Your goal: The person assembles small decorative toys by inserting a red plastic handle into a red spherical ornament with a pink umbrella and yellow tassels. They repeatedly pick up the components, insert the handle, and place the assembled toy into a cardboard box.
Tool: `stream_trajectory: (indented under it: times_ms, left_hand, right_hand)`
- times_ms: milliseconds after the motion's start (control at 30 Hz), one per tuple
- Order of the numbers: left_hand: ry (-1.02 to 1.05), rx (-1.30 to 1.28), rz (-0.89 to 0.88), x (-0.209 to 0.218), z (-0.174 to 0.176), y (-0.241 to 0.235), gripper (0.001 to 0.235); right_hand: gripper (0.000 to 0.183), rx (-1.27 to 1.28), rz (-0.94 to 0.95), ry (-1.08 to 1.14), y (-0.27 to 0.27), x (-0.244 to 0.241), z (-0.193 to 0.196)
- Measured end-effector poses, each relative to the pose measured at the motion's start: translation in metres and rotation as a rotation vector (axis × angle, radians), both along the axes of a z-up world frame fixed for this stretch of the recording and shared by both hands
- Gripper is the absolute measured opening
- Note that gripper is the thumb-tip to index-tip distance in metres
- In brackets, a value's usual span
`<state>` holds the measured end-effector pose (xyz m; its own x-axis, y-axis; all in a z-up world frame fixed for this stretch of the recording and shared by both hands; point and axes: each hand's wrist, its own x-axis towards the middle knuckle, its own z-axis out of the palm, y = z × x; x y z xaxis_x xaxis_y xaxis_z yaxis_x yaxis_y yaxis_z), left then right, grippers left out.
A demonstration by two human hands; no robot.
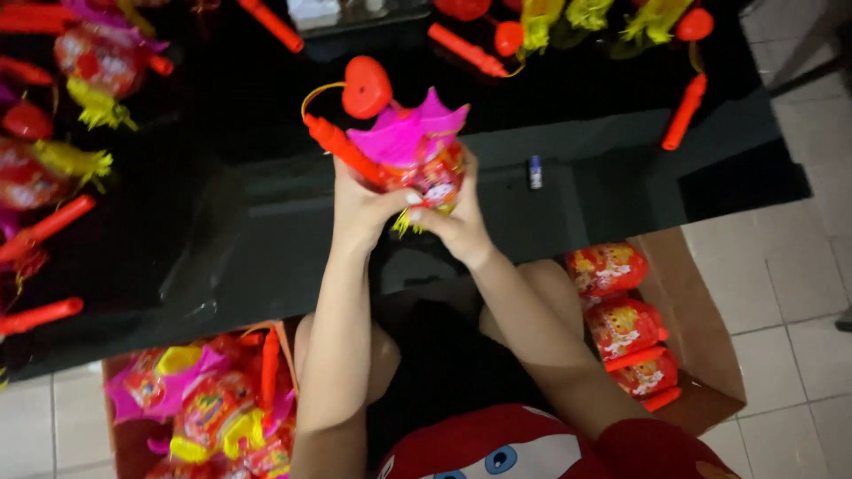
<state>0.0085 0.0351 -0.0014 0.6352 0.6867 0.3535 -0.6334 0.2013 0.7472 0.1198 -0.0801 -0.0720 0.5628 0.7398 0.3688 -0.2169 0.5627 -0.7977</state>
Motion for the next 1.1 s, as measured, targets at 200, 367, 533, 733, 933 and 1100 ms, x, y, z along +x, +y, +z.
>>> stream_trajectory:
  times_ms: [200, 367, 533, 733, 933, 1100]
  left_hand:
    - [0.233, 0.077, 0.164, 0.004, 0.000, -0.012, 0.095]
    - [0.171, 0.002, 0.183, 0.002, -0.010, -0.001, 0.080]
    - [0.112, 0.011, 0.268, -0.008, 0.012, 0.004, 0.078]
    - [0.209, 0.057, 0.376, -0.018, 0.028, -0.002, 0.078]
    - [0.699, 0.266, 0.522, -0.016, 0.058, -0.025, 0.092]
    - [0.487, 0.344, 0.570, -0.017, 0.038, -0.015, 0.085]
  right_hand:
    - [0.109, -0.100, 0.012, -0.044, 0.000, 0.001, 0.025]
    - [0.052, -0.279, 0.164, -0.053, -0.007, 0.002, -0.001]
    - [0.013, -0.371, 0.295, 0.037, -0.018, 0.000, 0.031]
    - [0.057, -0.308, -0.110, -0.328, -0.025, 0.029, 0.056]
    - [0.021, -0.194, -0.218, -0.604, -0.011, 0.024, 0.082]
    - [0.014, -0.106, -0.064, -0.246, -0.030, 0.026, 0.077]
